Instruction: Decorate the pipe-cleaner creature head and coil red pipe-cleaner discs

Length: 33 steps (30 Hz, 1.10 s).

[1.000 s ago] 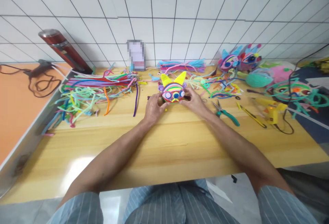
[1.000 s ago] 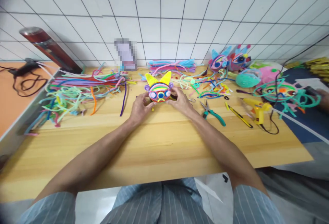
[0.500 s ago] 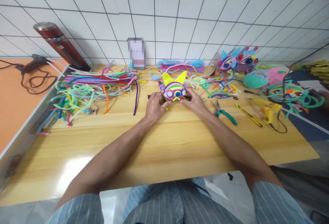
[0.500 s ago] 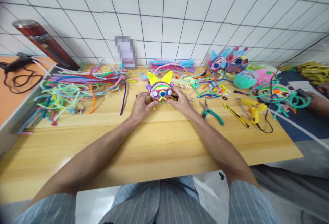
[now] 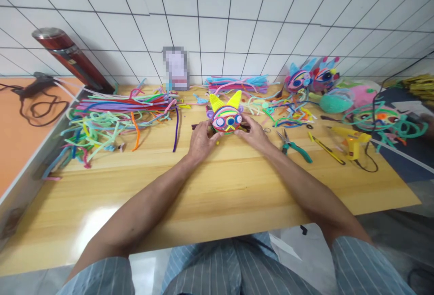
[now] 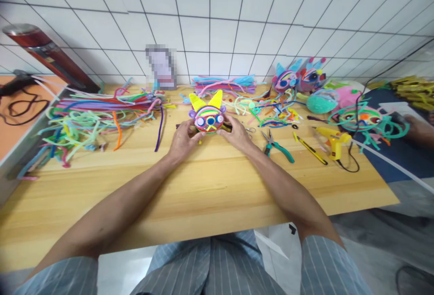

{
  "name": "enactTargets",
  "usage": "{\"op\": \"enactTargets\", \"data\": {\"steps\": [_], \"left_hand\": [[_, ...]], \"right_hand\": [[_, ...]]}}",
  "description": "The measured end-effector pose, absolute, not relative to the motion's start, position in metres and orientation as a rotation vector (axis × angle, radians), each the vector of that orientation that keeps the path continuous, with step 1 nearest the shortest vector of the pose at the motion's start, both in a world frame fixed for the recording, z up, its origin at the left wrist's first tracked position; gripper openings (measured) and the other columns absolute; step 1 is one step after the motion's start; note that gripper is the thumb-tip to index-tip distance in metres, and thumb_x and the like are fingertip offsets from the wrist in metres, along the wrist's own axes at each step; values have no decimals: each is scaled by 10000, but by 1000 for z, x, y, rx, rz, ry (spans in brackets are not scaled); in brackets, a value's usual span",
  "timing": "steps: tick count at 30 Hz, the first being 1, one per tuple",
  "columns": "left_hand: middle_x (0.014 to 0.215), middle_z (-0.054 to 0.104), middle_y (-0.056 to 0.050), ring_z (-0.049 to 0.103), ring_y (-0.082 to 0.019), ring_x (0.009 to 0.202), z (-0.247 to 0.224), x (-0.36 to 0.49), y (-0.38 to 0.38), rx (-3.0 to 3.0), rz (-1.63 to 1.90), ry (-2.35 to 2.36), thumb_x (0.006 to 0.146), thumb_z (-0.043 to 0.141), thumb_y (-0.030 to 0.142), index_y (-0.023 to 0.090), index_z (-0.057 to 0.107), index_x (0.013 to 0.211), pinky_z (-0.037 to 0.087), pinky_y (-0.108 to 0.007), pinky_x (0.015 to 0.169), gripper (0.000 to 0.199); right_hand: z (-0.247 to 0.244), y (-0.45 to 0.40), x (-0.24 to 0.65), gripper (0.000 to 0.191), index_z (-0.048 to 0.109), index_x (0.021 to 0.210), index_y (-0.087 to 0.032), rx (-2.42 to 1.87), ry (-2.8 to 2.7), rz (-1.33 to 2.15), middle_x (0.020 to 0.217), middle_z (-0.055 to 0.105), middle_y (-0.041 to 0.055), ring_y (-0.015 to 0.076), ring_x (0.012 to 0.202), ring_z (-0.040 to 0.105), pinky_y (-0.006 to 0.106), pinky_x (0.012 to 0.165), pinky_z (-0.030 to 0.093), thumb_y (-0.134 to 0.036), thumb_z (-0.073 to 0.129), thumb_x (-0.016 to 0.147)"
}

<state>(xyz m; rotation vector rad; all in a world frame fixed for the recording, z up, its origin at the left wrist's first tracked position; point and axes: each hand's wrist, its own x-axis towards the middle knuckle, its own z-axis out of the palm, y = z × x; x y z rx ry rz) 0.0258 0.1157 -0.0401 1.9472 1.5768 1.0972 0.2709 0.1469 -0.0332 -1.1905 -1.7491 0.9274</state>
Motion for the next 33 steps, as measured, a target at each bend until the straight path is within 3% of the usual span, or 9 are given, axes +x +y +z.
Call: {"op": "enactTargets", "data": {"steps": [6,14,33], "left_hand": [[1138,742,-96,688,-254,969,-41,26,120,1914,1097,1596,893,826,321,188,669,1248,564,-391,895,410],[1153,776,-59,677,-207,858,-40,27,121,1848,1129,1562,818,885,306,207,666,1238,566,-360,827,484],[1199,790,-92,693,-194,810,-40,25,123,1847,1167,1492,837,815,210,164,700,1376,604,-373,844,553]], "right_hand": [[-35,146,269,643,673,1418,-275,-1183,-1762,863,1417,741,93,337,1292,709,552,1143,565,-455,821,819],[-37,142,270,653,635,1430,-252,-1210,-1777,866,1422,734,111,332,1307,705,553,1124,578,-438,799,827],[-42,145,269,568,698,1354,-258,-1219,-1816,678,1365,768,89,319,1227,735,545,1115,585,-358,823,809]]}}
